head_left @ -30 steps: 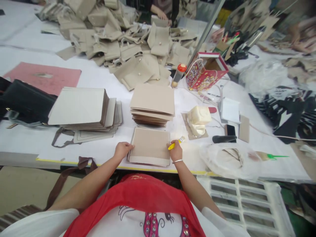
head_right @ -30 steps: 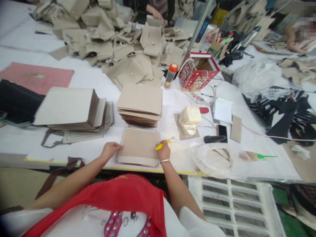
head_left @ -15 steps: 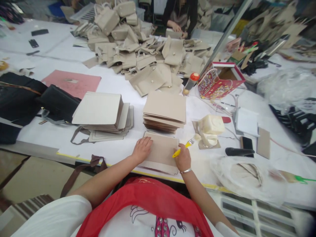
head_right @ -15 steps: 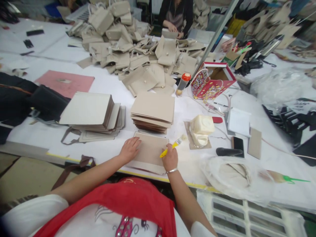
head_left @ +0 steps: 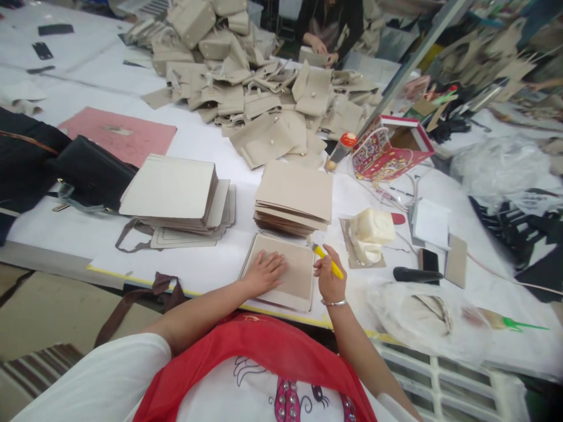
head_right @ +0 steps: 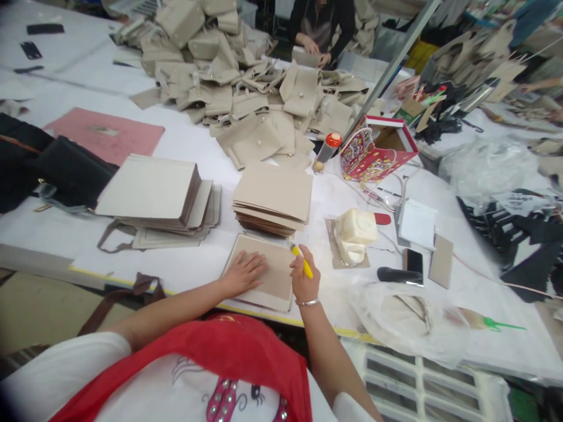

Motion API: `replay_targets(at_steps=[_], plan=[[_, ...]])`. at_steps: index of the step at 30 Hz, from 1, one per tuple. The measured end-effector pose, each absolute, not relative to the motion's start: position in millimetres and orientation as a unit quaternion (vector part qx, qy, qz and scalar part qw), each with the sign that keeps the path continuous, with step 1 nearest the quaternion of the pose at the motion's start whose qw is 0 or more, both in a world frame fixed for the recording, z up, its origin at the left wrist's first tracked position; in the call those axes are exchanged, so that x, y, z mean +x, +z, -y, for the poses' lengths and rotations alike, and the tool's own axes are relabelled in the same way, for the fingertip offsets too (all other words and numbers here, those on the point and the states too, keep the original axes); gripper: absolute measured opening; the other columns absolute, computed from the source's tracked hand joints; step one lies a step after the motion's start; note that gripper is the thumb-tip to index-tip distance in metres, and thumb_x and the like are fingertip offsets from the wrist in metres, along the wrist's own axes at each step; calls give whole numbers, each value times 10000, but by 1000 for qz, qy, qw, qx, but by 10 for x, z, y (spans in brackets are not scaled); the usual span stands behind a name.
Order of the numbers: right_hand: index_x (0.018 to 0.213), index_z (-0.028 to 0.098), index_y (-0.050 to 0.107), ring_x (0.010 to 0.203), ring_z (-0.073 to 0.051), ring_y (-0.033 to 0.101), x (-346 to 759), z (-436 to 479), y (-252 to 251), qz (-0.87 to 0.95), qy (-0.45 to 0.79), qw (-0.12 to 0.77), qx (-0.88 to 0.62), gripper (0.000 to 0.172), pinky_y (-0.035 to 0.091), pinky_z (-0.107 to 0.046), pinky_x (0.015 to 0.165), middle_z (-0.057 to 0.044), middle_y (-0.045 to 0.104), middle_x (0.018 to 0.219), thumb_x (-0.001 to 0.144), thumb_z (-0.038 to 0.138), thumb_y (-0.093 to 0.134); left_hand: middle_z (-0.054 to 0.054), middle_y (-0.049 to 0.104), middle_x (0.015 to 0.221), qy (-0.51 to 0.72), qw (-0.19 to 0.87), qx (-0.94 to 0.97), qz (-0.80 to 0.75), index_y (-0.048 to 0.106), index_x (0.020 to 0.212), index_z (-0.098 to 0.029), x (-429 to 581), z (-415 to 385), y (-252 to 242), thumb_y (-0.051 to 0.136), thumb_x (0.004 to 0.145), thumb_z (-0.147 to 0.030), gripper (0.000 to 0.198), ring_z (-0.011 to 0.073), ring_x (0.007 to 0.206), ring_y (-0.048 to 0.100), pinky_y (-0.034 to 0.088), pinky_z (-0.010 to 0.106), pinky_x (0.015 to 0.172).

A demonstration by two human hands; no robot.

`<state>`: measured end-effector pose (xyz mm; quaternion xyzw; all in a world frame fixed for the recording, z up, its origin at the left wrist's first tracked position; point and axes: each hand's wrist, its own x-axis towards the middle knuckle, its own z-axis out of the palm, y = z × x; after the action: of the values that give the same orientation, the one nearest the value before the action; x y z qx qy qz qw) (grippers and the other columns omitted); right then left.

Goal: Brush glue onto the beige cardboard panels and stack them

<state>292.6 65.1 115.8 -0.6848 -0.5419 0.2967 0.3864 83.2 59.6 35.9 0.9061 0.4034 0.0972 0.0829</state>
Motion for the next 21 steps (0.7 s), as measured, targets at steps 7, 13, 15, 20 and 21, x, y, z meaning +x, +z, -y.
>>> replay_targets(at_steps=[7, 13, 15, 20, 21], plan=[[818, 223, 580, 421, -107, 536, 1971, -1118, 976, 433, 525, 383, -624, 262, 451, -222, 407, 2, 616, 599, 758, 466, 504, 94, 487, 1289, 109, 105, 915, -374, 481, 1249, -227, 864, -521, 325, 426, 843, -435, 460, 263, 1269, 313, 132, 499, 1068], [749, 191, 577, 395, -107, 532, 2446, -1089, 669, 363, 475, 408, -690, 241, 460, -222, 394, 15, 599, 537, 703, 427, 570, 82, 440, 1341, 125, 112, 913, -372, 459, 1270, -234, 859, -516, 305, 416, 850, -427, 464, 258, 1268, 323, 112, 507, 1071], [740, 178, 578, 381, -104, 528, 2780, -997, 737, 325, 451, 419, -718, 234, 473, -226, 399, 24, 586, 511, 688, 407, 587, 73, 422, 1358, 125, 116, 911, -376, 456, 1273, -240, 862, -509, 309, 418, 851, -426, 463, 252, 1275, 316, 108, 498, 1075], [813, 158, 584, 393, -96, 544, 3352, -777, 1045, 307, 393, 437, -748, 280, 489, -216, 422, 29, 581, 511, 705, 416, 575, 65, 428, 1355, 115, 121, 913, -373, 467, 1265, -256, 879, -498, 328, 434, 846, -420, 451, 236, 1282, 314, 106, 480, 1082], [870, 159, 582, 404, -93, 550, 3440, -728, 1093, 316, 382, 448, -744, 314, 493, -218, 435, 22, 601, 555, 723, 436, 555, 62, 427, 1356, 113, 122, 913, -373, 468, 1264, -261, 883, -496, 326, 436, 846, -417, 448, 235, 1283, 314, 106, 479, 1083]])
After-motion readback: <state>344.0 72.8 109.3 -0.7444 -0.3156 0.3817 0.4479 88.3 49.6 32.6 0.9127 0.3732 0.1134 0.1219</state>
